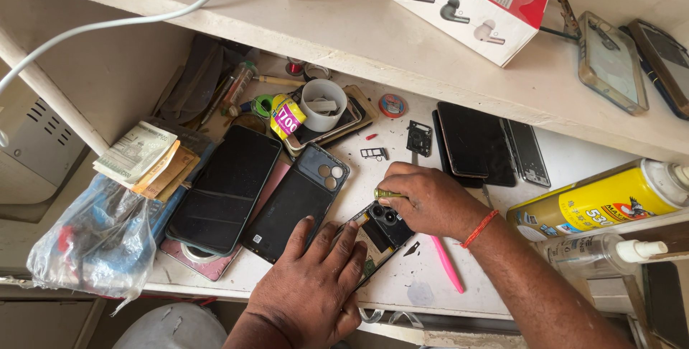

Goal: The person uses a screwdriver to remove screws from the back of a disassembled smartphone. They then place the back cover onto the phone body, align it, and press the edges to secure it.

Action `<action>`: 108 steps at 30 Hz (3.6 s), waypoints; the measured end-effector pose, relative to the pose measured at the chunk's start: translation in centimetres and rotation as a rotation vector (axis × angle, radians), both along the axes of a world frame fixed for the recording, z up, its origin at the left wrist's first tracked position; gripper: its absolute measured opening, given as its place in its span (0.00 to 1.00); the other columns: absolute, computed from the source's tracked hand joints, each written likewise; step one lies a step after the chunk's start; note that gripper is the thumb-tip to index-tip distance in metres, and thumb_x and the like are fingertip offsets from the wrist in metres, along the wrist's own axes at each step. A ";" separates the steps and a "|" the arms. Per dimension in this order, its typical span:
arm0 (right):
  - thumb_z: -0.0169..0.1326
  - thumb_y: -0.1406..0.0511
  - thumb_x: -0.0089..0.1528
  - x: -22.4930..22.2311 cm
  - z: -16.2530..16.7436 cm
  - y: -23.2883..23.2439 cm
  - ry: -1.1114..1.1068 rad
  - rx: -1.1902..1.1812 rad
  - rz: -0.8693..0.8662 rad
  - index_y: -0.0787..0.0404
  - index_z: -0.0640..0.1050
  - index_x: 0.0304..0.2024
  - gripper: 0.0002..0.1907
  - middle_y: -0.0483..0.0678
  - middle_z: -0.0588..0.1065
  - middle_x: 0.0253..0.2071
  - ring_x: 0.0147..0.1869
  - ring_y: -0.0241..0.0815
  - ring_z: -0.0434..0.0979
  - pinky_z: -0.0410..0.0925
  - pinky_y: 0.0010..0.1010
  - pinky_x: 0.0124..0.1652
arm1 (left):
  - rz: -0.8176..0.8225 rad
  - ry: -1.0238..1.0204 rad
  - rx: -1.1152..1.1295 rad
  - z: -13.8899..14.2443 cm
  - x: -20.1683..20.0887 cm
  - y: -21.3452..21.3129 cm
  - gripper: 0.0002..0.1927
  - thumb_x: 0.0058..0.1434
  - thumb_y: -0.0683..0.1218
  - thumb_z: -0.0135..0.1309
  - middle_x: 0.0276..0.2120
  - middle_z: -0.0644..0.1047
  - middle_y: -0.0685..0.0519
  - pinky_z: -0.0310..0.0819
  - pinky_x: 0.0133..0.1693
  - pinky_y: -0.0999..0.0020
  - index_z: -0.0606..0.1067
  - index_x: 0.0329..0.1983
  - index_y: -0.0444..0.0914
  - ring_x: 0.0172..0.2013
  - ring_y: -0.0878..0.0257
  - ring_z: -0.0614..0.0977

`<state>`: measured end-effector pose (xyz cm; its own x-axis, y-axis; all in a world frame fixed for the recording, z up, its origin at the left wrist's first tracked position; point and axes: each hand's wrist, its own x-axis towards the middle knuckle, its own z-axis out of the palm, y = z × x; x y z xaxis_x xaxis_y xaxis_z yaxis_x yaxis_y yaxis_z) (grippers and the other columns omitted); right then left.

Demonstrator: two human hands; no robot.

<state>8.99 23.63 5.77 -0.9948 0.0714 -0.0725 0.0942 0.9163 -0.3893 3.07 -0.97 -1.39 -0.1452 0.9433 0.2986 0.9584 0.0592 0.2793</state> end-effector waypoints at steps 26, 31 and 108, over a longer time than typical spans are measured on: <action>0.46 0.65 0.71 3.4 -4.6 -4.4 0.993 -0.829 -0.577 0.64 0.55 0.70 0.27 0.52 0.74 0.43 0.38 0.42 0.81 0.79 0.38 0.44 | 0.009 0.017 -0.070 0.1 -0.1 0.0 0.36 0.54 0.58 0.48 0.68 0.62 0.36 0.44 0.65 0.30 0.66 0.63 0.33 0.67 0.42 0.62; 0.43 0.73 0.73 3.0 -6.0 -5.5 1.173 -0.527 -0.604 0.62 0.43 0.77 0.35 0.55 0.74 0.44 0.38 0.38 0.76 0.75 0.29 0.41 | 0.032 0.026 -0.012 -0.1 0.0 -0.1 0.37 0.52 0.58 0.49 0.66 0.64 0.38 0.46 0.63 0.35 0.68 0.62 0.34 0.64 0.44 0.64; 0.42 0.75 0.71 2.7 -7.2 -6.3 1.000 -0.126 -0.508 0.68 0.52 0.71 0.27 0.56 0.75 0.44 0.41 0.37 0.81 0.79 0.24 0.40 | 0.001 0.045 -0.057 -1.3 -0.4 0.2 0.37 0.57 0.61 0.46 0.67 0.62 0.34 0.43 0.64 0.26 0.66 0.63 0.34 0.67 0.40 0.62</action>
